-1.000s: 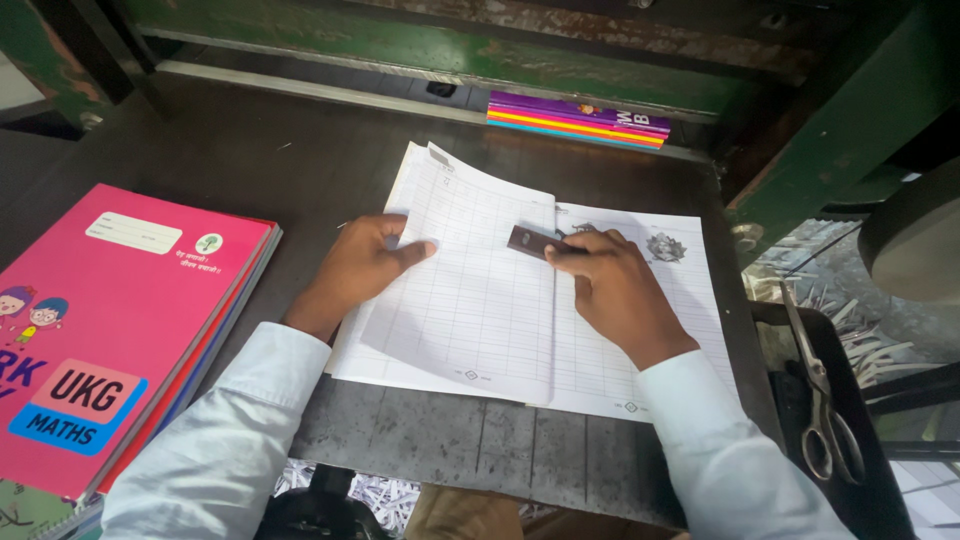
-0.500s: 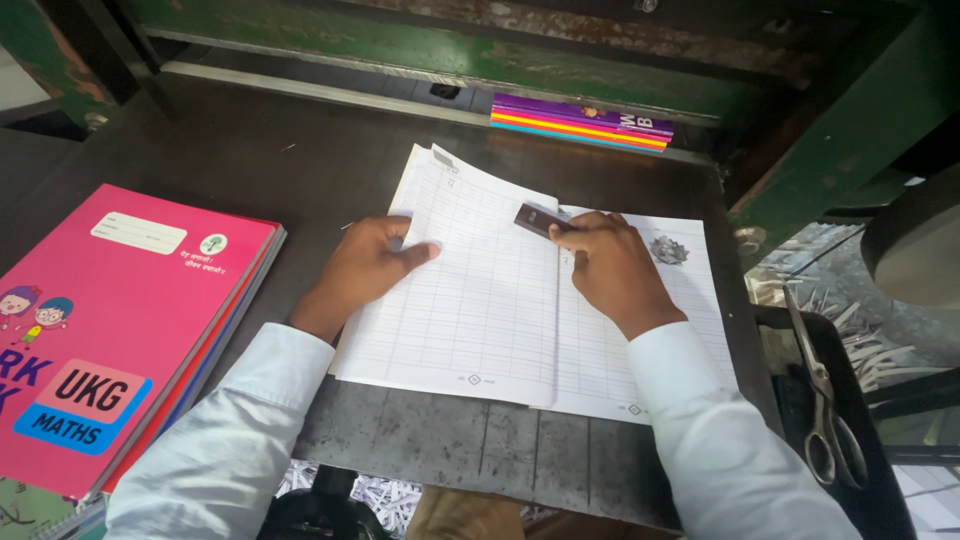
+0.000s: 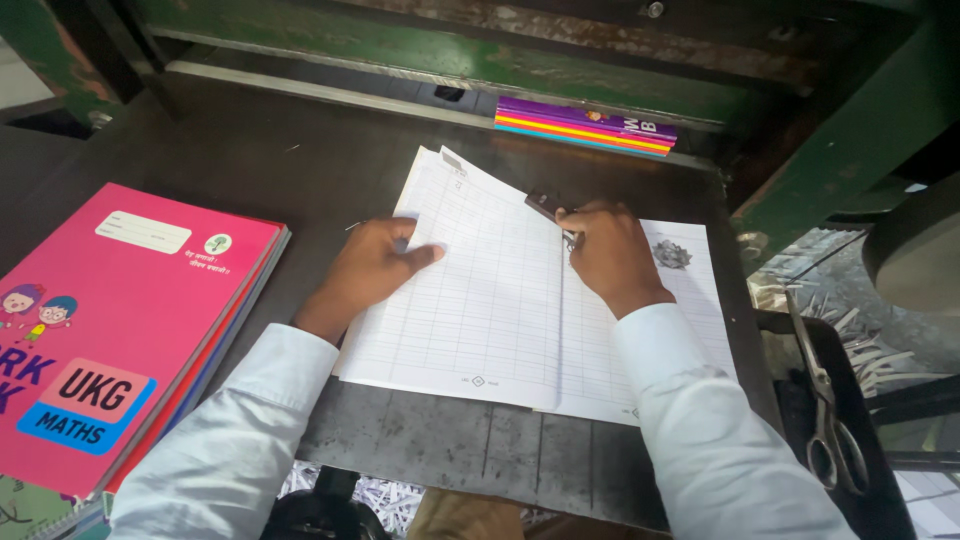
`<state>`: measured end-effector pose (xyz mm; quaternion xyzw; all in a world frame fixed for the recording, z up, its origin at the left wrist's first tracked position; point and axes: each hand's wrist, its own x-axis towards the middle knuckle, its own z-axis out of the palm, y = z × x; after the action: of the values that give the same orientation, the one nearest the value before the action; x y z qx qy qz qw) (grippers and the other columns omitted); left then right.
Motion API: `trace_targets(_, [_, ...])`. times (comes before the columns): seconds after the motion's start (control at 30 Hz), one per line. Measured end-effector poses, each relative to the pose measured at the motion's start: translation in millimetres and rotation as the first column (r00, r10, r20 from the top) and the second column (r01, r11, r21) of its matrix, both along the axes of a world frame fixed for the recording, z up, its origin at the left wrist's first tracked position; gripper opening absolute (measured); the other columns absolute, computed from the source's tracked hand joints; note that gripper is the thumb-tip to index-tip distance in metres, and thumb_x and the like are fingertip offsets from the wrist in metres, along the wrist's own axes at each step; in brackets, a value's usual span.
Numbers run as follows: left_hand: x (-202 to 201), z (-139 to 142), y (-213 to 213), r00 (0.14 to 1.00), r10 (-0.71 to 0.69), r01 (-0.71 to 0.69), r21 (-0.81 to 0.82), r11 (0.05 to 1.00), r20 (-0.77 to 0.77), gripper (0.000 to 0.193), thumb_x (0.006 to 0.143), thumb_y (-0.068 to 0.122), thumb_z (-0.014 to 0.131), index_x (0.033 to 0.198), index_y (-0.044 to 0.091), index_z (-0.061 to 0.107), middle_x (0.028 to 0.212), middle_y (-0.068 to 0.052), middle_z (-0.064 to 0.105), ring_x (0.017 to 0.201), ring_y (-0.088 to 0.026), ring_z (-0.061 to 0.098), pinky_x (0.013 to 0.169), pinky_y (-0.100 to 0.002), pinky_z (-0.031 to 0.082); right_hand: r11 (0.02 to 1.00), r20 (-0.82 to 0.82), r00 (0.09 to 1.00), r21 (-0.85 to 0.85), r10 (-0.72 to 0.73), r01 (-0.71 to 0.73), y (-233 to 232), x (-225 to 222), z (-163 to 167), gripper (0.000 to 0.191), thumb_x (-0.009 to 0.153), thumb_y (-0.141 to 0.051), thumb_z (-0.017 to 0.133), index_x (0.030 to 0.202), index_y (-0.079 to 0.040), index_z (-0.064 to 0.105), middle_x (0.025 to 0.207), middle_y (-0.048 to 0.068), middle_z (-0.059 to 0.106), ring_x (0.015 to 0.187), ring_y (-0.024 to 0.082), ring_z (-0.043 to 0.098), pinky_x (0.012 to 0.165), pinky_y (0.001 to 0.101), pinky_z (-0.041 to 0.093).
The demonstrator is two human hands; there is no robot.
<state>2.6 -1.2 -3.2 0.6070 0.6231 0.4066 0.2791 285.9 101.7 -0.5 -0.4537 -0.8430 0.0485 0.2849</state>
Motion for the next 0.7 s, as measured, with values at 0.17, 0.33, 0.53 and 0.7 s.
trace_targets(0.17, [-1, -3, 2, 1.0, -0.007, 0.007, 0.009, 1.0, -0.01, 0.034, 0.085, 0.029, 0.076, 0.111, 0.007, 0.077, 0.105, -0.012, 0.08, 0.091, -0.022, 0.077, 0.082, -0.035, 0.058, 0.996, 0.079, 0.994, -0.043, -0.078, 0.082, 11, -5, 0, 0.02, 0.095, -0.008, 0.065, 0.104, -0.015, 0.082, 0.107, 0.016, 0.072, 0.1, 0.039, 0.064, 0.091, 0.0463, 0.051])
trace_targets(0.33, [-3, -7, 5, 0.999, 0.0, 0.001, 0.036, 0.999, -0.04, 0.035, 0.085, 0.03, 0.077, 0.111, 0.005, 0.076, 0.116, -0.014, 0.076, 0.094, -0.024, 0.077, 0.083, -0.035, 0.058, 0.998, 0.047, 0.997, 0.001, -0.067, 0.067, 19, -7, -4, 0.021, 0.093, -0.007, 0.066, 0.104, -0.016, 0.082, 0.107, 0.014, 0.074, 0.101, 0.038, 0.064, 0.092, 0.0456, 0.051])
trace_targets(0.53, [-2, -7, 4, 1.0, 0.008, -0.008, 0.007, 1.0, -0.021, 0.036, 0.085, 0.029, 0.077, 0.111, 0.006, 0.077, 0.116, -0.013, 0.076, 0.097, -0.024, 0.076, 0.085, -0.036, 0.057, 0.994, 0.074, 0.993, -0.053, -0.091, 0.095, 16, -10, 5, 0.02, 0.094, -0.009, 0.066, 0.106, -0.017, 0.081, 0.109, 0.014, 0.074, 0.102, 0.038, 0.066, 0.092, 0.0452, 0.052])
trace_targets(0.7, [-2, -2, 2, 1.0, 0.028, -0.029, -0.048, 0.998, -0.01, 0.034, 0.085, 0.03, 0.076, 0.112, 0.009, 0.077, 0.111, -0.013, 0.078, 0.095, -0.023, 0.076, 0.085, -0.036, 0.057, 0.951, 0.147, 0.972, -0.222, -0.184, 0.214, 3, -12, 16, 0.024, 0.098, -0.013, 0.066, 0.116, -0.022, 0.078, 0.108, 0.017, 0.073, 0.099, 0.039, 0.068, 0.092, 0.0454, 0.054])
